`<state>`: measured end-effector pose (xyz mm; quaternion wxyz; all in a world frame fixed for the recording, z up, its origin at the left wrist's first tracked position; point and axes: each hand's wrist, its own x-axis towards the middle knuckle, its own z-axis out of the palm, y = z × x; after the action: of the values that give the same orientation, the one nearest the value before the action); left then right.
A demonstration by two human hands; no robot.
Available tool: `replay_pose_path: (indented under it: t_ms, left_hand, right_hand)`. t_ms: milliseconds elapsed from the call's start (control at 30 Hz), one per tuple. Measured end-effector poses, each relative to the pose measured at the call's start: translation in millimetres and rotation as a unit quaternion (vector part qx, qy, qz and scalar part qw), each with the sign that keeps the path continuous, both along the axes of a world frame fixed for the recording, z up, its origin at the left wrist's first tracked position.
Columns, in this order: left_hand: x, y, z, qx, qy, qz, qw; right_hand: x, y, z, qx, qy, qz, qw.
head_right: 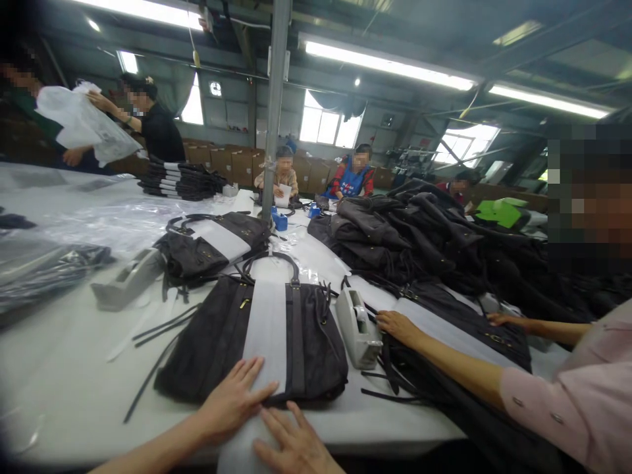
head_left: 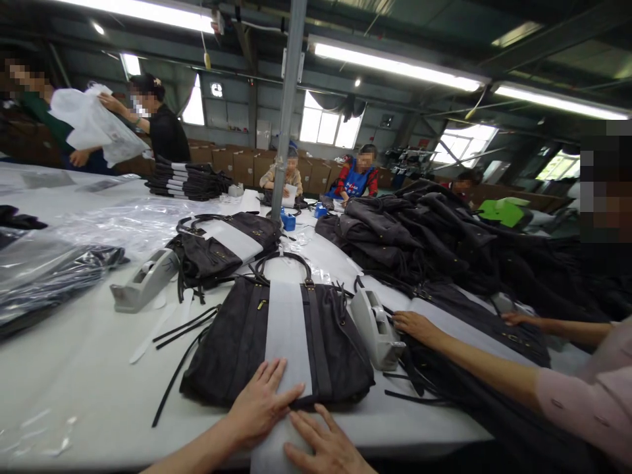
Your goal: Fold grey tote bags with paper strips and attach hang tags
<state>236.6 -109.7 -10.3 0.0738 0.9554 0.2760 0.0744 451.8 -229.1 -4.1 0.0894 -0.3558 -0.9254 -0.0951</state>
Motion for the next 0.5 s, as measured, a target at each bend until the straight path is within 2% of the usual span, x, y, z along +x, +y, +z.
replay_pose_path:
  t_ms: [133,233,333,500]
  left_hand:
    - [-1,1,1.5,0.011,0.005,-0.018,1.000]
    - [-2,1,4.4,0.030,0.003,-0.025,0.999]
    - [-2,0,4.1,0.053,0.005,-0.028,0.998]
    - [8,0,-1.6,0.032,0.007,0.006,0.999]
  right_hand:
    - [-19,25,30.3,0.040,0.085,0.005,0.996]
    - [-21,43,47.3,0.006,0.125,-0.039,0.991]
    - [-18,55,46.0,-0.077,0.164,-0.078,0.980]
    - [-15,61,26.9,-0.163,0.256,-0.127,0.944]
